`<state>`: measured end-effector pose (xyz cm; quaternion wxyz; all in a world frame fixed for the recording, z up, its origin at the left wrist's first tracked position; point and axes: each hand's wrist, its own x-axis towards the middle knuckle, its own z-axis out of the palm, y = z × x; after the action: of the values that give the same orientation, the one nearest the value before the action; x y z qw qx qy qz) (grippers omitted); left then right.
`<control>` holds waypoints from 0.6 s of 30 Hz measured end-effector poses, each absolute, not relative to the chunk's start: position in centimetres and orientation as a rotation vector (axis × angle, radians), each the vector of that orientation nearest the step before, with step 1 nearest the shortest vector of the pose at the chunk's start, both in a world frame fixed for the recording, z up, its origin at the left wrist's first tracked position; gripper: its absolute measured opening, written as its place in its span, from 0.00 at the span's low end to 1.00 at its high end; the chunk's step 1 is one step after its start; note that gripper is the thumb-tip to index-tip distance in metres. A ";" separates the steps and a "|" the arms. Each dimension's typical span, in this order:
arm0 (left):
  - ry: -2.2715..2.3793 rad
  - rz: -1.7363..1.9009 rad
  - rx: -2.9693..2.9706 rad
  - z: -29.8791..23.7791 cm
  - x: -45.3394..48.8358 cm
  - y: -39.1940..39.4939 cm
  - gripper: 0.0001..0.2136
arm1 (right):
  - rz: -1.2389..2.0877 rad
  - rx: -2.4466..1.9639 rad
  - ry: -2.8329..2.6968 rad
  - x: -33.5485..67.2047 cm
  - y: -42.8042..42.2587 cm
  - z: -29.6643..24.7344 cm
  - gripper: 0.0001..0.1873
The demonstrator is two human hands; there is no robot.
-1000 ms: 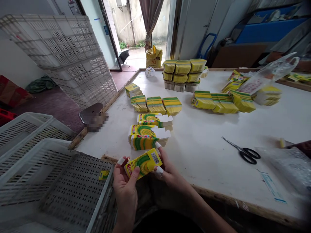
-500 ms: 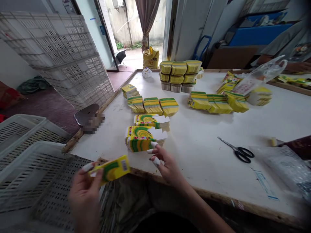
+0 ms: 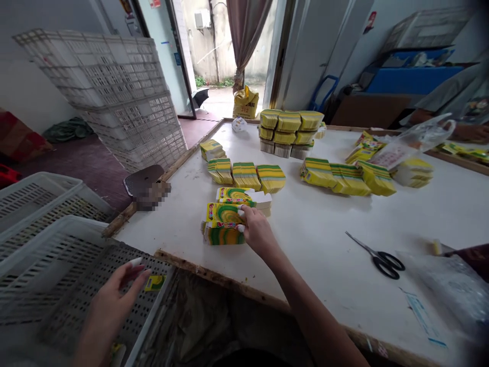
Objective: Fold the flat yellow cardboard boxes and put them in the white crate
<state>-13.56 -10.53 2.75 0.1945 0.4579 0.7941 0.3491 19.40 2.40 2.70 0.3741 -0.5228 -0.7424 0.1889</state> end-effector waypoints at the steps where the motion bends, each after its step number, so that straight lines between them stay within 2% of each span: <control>1: 2.131 1.021 1.265 2.8 -11.7 -10.1 0.24 | 0.484 -1.336 -1.897 19.5 2.3 2.9 0.25; 5: 1.601 1.157 1.248 2.1 -5.1 -9.3 0.26 | 0.590 -1.230 -1.837 19.2 0.2 3.6 0.28; 8: 1.117 1.492 1.053 1.5 -0.6 -9.1 0.36 | 0.926 -1.024 -1.691 17.7 -2.8 3.3 0.27; 10: 0.900 1.642 0.842 1.6 2.0 -8.9 0.35 | 1.218 -0.916 -1.575 16.6 -5.0 2.7 0.28; 14: 0.721 1.936 0.389 2.8 5.1 -8.4 0.28 | 1.823 -0.673 -1.265 15.4 -8.6 1.6 0.36; 16: 0.735 1.996 0.282 3.1 5.5 -8.2 0.26 | 1.882 -0.674 -1.233 15.3 -9.4 1.3 0.37; 18: 0.826 1.970 0.232 3.0 5.6 -8.3 0.27 | 1.819 -0.768 -1.275 15.3 -9.6 1.2 0.34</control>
<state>5.56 -8.31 3.04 0.4764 0.0950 0.3380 0.8061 15.31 -9.61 1.20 0.3852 -0.3016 -0.5005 0.7142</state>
